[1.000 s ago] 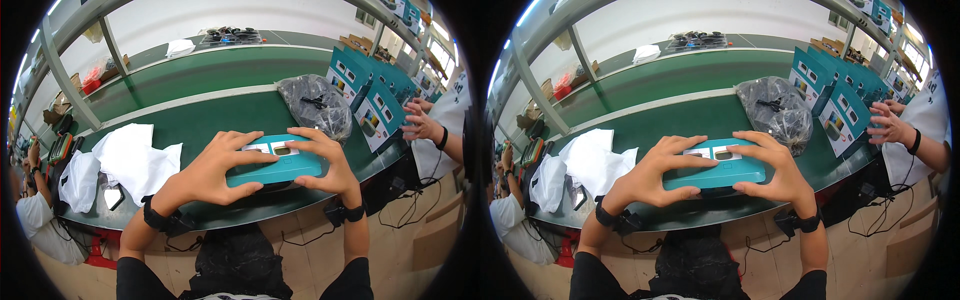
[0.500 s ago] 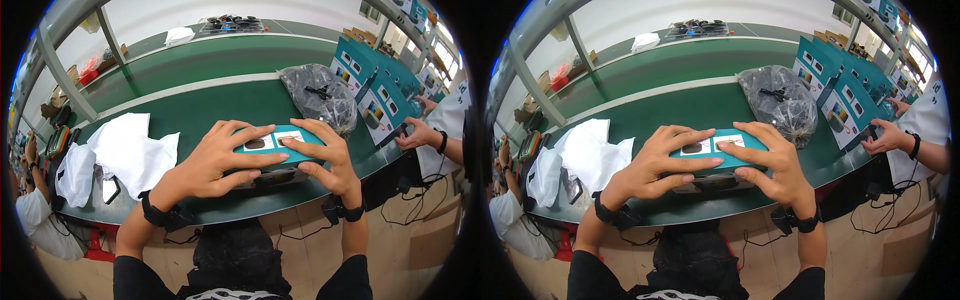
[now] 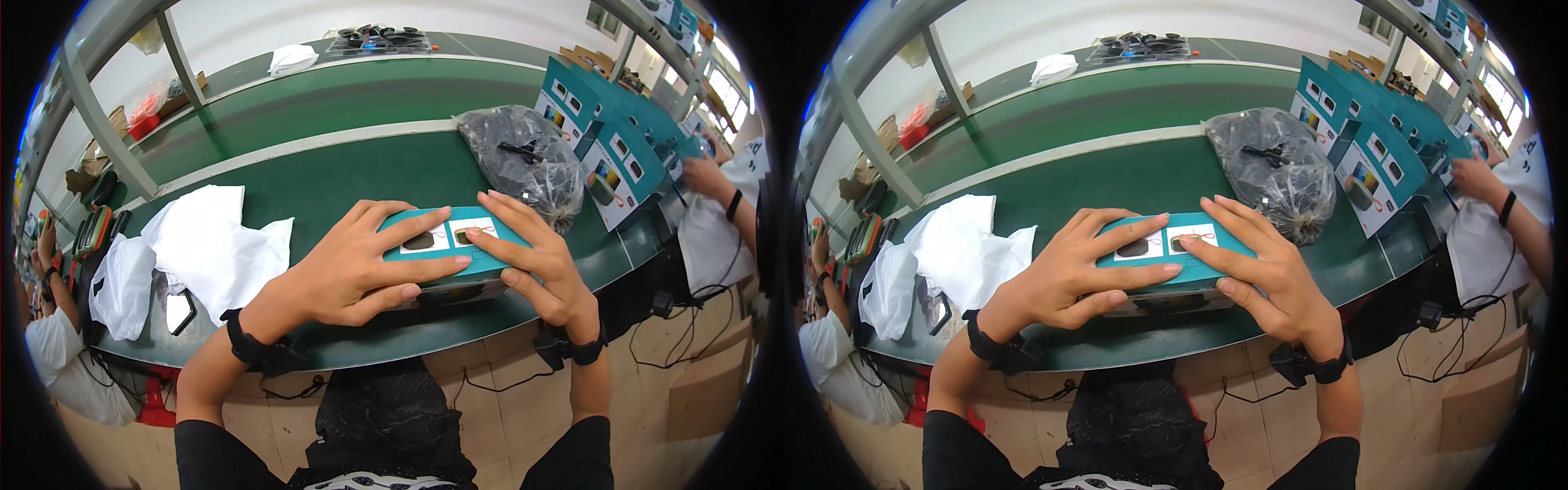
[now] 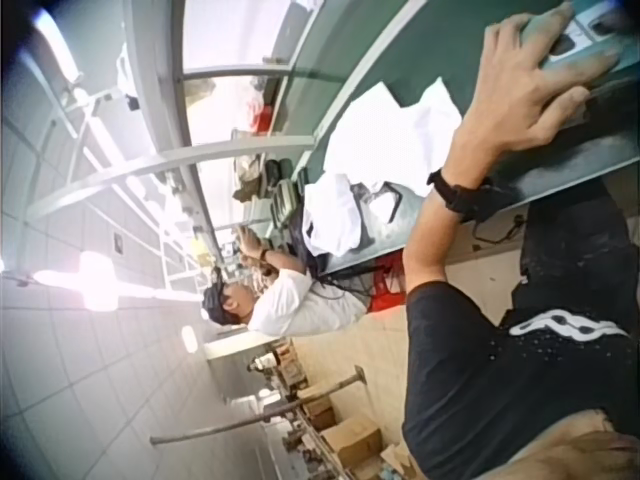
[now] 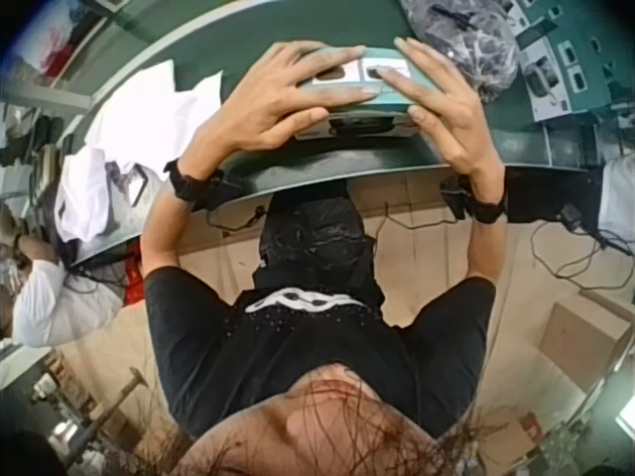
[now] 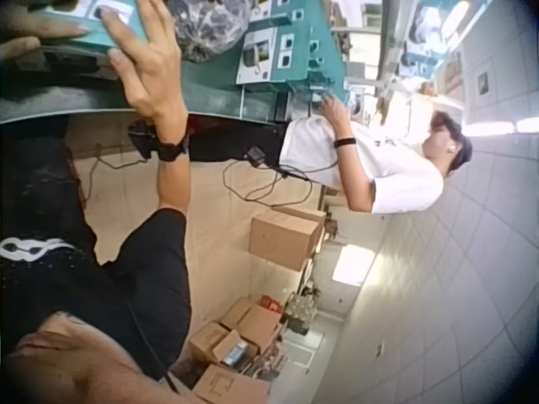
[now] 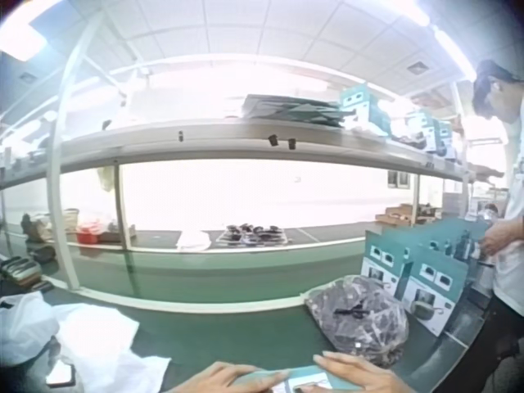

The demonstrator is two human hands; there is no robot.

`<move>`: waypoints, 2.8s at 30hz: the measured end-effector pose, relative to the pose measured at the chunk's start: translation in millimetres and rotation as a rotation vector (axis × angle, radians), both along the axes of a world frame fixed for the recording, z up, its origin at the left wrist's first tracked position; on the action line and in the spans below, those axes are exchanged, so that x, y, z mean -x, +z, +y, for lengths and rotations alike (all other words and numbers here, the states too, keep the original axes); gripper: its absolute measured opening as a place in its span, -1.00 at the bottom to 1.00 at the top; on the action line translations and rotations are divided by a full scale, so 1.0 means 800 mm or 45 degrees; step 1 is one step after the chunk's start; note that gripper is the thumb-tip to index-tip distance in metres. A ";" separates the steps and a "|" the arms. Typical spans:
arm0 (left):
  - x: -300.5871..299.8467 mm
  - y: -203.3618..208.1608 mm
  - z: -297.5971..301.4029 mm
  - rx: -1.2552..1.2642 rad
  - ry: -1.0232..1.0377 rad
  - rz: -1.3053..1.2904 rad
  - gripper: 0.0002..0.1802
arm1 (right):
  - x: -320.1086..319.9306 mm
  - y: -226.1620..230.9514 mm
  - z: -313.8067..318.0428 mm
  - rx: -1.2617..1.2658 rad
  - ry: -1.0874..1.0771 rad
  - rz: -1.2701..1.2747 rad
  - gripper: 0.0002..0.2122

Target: The person wraps a small electronic device in white tissue paper, places it into a cardboard box, adds a plastic bag of accessories, and closes the box. The process is repeated for a second unit.

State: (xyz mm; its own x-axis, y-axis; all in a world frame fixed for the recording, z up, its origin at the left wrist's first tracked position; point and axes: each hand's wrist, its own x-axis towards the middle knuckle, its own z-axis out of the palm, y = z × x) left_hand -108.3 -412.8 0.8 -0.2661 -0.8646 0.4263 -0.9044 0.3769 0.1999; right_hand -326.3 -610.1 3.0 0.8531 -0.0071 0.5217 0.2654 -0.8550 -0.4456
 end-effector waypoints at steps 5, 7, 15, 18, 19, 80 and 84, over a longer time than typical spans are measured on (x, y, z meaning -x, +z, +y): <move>0.001 0.003 0.001 -0.002 0.008 0.012 -0.49 | 0.002 0.006 -0.015 -0.093 0.098 0.025 -0.65; 0.003 0.004 0.000 -0.004 0.005 0.048 -0.48 | 0.004 0.001 -0.015 -0.033 0.067 -0.022 -0.66; 0.008 0.006 -0.004 0.065 0.027 -0.003 -0.50 | 0.005 -0.050 -0.011 -0.466 0.072 -0.404 -0.65; 0.005 0.002 -0.007 0.075 0.018 -0.052 -0.54 | 0.007 -0.063 -0.016 -0.589 0.126 -0.381 -0.61; 0.003 0.001 -0.007 0.075 0.017 -0.072 -0.56 | 0.006 -0.063 -0.017 -0.564 0.131 -0.375 -0.60; -0.030 -0.097 0.023 0.153 0.502 1.675 -0.42 | -0.161 0.009 0.026 -0.080 -0.306 -0.869 -0.10; -0.032 -0.096 0.029 0.070 0.538 1.695 -0.48 | -0.207 -0.003 0.018 -0.262 -0.311 -0.698 -0.12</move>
State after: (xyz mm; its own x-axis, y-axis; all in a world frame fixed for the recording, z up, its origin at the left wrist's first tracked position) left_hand -82.7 -389.6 -75.7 0.6335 -0.7511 0.1856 -0.0954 0.1621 0.9821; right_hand -160.6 -596.0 0.3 0.4235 -0.3145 0.8496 0.3096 -0.8311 -0.4620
